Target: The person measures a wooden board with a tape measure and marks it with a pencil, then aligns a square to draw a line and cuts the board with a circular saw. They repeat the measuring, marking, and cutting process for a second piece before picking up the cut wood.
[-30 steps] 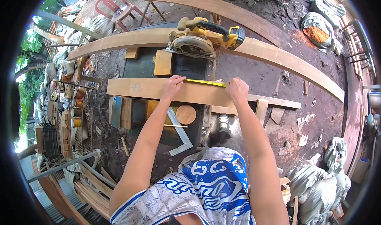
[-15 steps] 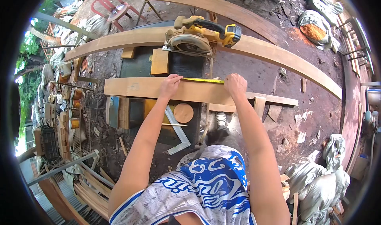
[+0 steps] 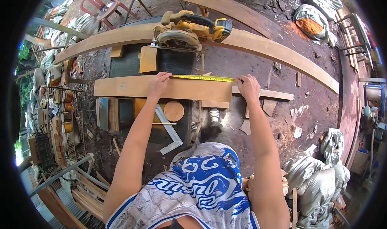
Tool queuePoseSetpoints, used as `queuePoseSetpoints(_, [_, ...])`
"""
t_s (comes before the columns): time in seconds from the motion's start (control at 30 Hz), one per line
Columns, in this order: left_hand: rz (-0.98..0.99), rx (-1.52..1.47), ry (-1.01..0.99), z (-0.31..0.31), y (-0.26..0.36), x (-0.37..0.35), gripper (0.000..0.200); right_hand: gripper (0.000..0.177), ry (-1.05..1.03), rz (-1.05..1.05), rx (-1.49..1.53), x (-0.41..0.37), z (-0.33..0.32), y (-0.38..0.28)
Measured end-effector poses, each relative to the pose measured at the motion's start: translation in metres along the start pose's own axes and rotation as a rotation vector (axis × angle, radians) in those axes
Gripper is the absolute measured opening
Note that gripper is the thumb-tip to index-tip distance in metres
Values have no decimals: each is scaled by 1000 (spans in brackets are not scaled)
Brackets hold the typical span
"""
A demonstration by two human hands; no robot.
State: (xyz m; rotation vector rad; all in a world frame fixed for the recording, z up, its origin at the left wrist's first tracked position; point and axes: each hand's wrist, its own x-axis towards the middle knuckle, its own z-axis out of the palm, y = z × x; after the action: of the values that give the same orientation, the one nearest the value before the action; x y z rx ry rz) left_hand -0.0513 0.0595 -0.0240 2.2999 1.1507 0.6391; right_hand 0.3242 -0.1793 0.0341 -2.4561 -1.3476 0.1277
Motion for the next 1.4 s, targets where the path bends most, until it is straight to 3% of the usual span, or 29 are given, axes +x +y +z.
queuePoseSetpoints(0.83, [-56,74,-70,-9,10,0,21,19,53,-19,6,-6,8,12])
queuePoseSetpoints(1.17, [-90,116,-52,-11,12,-2,21,19,22,-7,-3,-6,4,6])
queuePoseSetpoints(1.23, [-25,74,16,-3,3,-2,20,19,40,-5,-8,-6,5,6])
queuePoseSetpoints(1.37, [-84,112,-23,-8,12,-9,26,27,-87,74,69,-2,4,6])
queuePoseSetpoints(1.4, [-106,40,147,-12,23,-15,30,36,-180,103,136,0,4,7])
